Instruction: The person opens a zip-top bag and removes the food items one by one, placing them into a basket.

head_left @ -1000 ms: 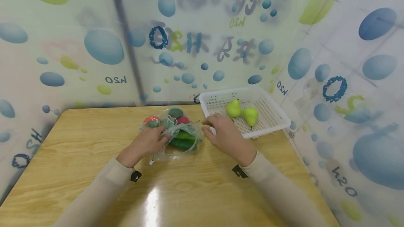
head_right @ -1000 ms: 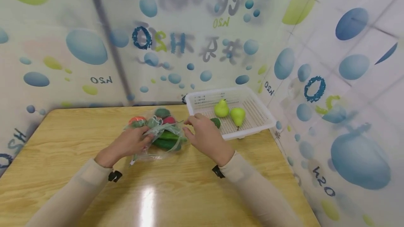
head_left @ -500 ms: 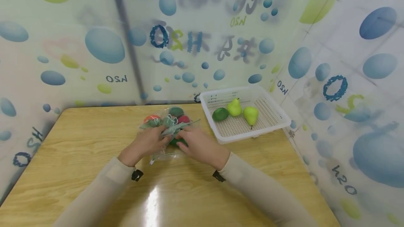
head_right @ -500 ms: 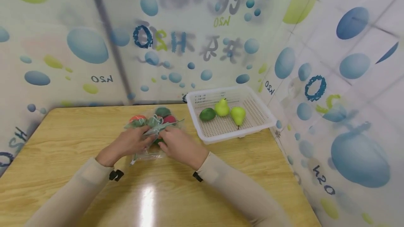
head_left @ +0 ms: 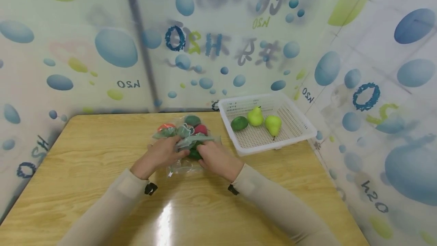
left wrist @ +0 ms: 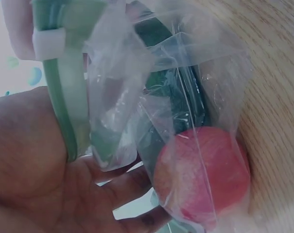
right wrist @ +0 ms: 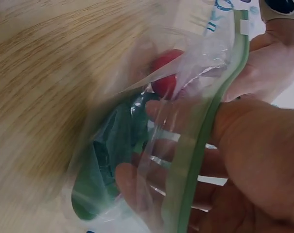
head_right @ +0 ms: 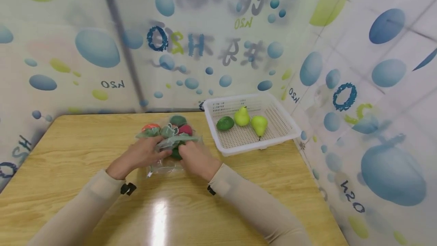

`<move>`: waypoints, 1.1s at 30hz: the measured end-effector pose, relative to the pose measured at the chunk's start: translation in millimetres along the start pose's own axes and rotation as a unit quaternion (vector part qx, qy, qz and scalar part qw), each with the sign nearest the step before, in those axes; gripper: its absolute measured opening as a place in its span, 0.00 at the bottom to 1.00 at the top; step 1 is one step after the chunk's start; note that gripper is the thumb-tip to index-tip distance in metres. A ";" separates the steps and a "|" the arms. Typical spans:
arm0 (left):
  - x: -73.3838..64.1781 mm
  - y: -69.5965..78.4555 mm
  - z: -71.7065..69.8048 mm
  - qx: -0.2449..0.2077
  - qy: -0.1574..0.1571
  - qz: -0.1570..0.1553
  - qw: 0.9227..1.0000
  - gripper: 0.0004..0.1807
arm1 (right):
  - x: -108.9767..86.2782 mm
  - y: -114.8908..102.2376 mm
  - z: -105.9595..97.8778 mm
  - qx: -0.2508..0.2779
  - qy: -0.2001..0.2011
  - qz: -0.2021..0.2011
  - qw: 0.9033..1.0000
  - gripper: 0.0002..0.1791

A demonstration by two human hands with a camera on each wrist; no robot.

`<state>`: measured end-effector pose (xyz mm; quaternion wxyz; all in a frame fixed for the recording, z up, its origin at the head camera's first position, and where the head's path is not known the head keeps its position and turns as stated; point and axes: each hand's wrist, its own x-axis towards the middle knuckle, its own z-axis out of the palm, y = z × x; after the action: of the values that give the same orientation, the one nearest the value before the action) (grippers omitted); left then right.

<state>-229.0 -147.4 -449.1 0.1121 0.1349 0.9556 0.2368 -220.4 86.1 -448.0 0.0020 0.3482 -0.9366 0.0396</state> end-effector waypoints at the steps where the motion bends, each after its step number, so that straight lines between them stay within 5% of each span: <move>1: 0.1 0.0 0.3 -0.002 0.002 0.003 1.000 0.25 | 0.5 0.3 1.1 -0.001 -0.002 0.004 1.000 0.11; 10: -2.2 -1.2 2.1 -0.016 0.019 0.025 0.999 0.26 | 3.1 -2.0 14.1 -0.022 -0.023 0.029 0.999 0.15; 24: -2.1 -3.4 6.0 -0.035 0.044 0.040 0.998 0.16 | -1.9 -11.7 13.5 -0.068 -0.002 0.023 0.997 0.18; 33: -2.5 -0.5 6.8 -0.030 0.046 0.033 0.998 0.18 | -7.0 -15.2 10.5 -0.072 0.016 0.028 0.997 0.15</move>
<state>-224.8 -145.7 -454.9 0.0643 0.1519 0.9474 0.2744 -204.9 78.4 -457.6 0.0412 0.3199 -0.9463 -0.0220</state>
